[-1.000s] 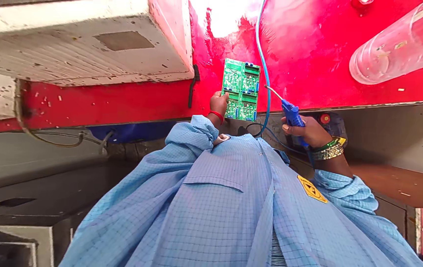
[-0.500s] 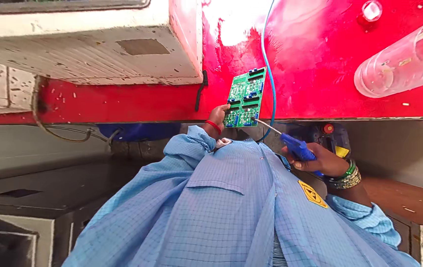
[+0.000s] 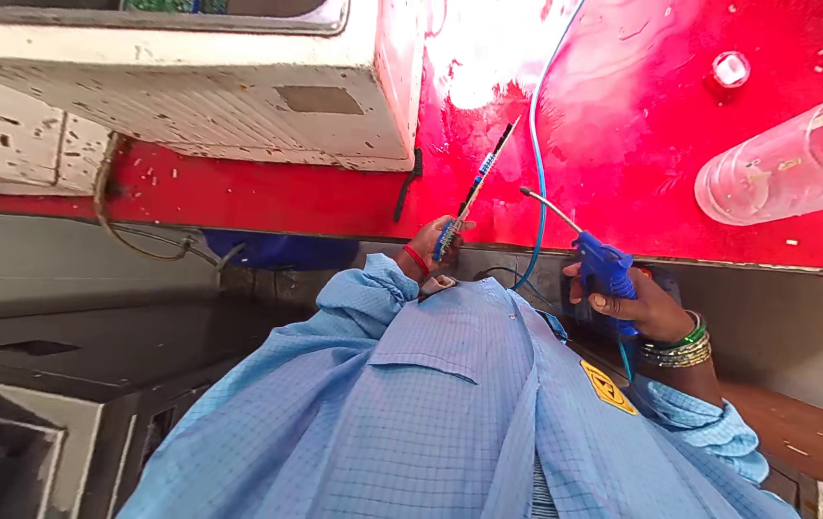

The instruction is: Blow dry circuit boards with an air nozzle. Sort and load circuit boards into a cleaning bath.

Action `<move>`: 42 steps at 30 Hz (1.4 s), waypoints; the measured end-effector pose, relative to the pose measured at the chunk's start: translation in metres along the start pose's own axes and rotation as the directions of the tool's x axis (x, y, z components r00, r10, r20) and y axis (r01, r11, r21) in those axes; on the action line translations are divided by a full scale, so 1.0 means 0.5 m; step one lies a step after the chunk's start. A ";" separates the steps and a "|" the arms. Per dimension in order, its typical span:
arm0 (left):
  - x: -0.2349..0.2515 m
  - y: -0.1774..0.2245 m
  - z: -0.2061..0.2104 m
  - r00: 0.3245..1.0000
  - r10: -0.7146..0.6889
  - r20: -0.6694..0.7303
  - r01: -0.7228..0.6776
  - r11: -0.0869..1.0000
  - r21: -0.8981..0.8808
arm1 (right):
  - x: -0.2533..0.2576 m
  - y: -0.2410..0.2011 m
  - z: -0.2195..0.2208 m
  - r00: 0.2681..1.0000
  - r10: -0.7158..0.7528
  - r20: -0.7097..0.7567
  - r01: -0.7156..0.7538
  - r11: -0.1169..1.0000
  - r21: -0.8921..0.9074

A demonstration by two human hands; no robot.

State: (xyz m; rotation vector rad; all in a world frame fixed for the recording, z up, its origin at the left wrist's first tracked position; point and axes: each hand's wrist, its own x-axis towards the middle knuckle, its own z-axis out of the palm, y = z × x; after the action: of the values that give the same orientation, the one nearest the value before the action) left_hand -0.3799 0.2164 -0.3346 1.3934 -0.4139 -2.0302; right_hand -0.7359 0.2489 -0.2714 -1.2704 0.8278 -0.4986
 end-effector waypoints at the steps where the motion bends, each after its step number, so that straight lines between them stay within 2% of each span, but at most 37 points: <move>1: -0.001 -0.008 -0.012 0.997 0.012 0.078 -0.009 0.999 -0.045 | 0.004 -0.001 -0.003 1.000 -0.013 -0.017 0.013 1.000 -0.006; 4: -0.004 -0.024 -0.038 0.954 0.061 0.294 0.017 0.966 -0.257 | 0.011 -0.002 -0.013 0.997 -0.042 -0.061 0.042 0.999 -0.008; 6: -0.012 -0.029 -0.060 0.911 0.090 0.402 0.053 0.942 -0.333 | 0.021 0.002 -0.012 0.992 -0.051 -0.113 0.049 0.999 -0.022; 8: -0.040 -0.027 -0.067 0.895 0.094 0.437 0.031 0.963 -0.269 | 0.046 0.003 -0.002 0.969 -0.033 -0.246 0.007 0.995 -0.104; 11: -0.119 -0.024 -0.029 0.935 0.105 0.340 -0.089 0.994 -0.062 | 0.109 0.010 0.016 0.901 -0.052 -0.431 -0.051 0.974 -0.223; 15: -0.165 -0.051 -0.043 0.813 0.274 0.515 -0.245 0.961 -0.125 | 0.192 0.006 0.034 0.869 -0.172 -0.464 0.016 0.947 -0.320; 17: -0.174 -0.059 -0.058 0.751 0.353 0.558 -0.285 0.936 -0.208 | 0.216 -0.013 0.047 0.872 -0.210 -0.442 0.048 0.936 -0.349; 19: -0.187 -0.062 -0.071 0.734 0.396 0.552 -0.312 0.918 -0.244 | 0.222 -0.039 0.065 0.900 -0.248 -0.357 0.112 0.926 -0.360; 22: -0.204 -0.062 -0.095 0.716 0.473 0.513 -0.386 0.881 -0.274 | 0.208 -0.077 0.094 0.931 -0.358 -0.070 0.320 0.894 -0.314; 24: -0.221 -0.070 -0.123 0.680 0.543 0.493 -0.437 0.839 -0.323 | 0.198 -0.098 0.120 0.900 -0.423 0.102 0.435 0.862 -0.260; 26: -0.247 -0.076 -0.158 0.687 0.604 0.403 -0.497 0.796 -0.345 | 0.197 -0.117 0.149 0.871 -0.459 0.174 0.489 0.841 -0.232; 27: -0.259 -0.083 -0.183 0.683 0.640 0.351 -0.540 0.767 -0.347 | 0.201 -0.123 0.160 0.866 -0.473 0.163 0.500 0.834 -0.235; 29: -0.291 -0.096 -0.226 0.683 0.700 0.211 -0.624 0.708 -0.331 | 0.221 -0.124 0.173 0.880 -0.473 0.034 0.460 0.835 -0.303; 31: -0.326 -0.114 -0.276 0.659 0.749 0.073 -0.711 0.652 -0.263 | 0.268 -0.113 0.174 0.913 -0.385 -0.138 0.299 0.859 -0.416; 33: -0.363 -0.145 -0.319 0.629 0.770 -0.105 -0.772 0.605 -0.195 | 0.333 -0.093 0.171 0.936 -0.225 -0.272 0.064 0.865 -0.498; 35: -0.419 -0.152 -0.320 0.624 0.705 -0.336 -0.777 0.606 -0.170 | 0.405 -0.065 0.167 0.908 -0.149 -0.391 -0.097 0.834 -0.543; 38: -0.483 -0.140 -0.309 0.573 0.544 -0.614 -0.765 0.624 -0.161 | 0.496 -0.038 0.154 0.830 -0.190 -0.524 -0.162 0.817 -0.553; 40: -0.509 -0.142 -0.315 0.536 0.467 -0.703 -0.773 0.607 -0.186 | 0.537 -0.025 0.141 0.779 -0.220 -0.587 -0.199 0.801 -0.564; 42: -0.525 -0.161 -0.339 0.490 0.487 -0.723 -0.812 0.557 -0.175 | 0.557 -0.013 0.141 0.735 -0.211 -0.644 -0.291 0.760 -0.581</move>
State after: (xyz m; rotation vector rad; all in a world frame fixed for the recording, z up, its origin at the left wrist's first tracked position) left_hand -0.1877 0.4647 -0.2591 1.1712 -0.0870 -0.8382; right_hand -0.5069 0.0868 -0.3334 -1.7305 1.7860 -0.6867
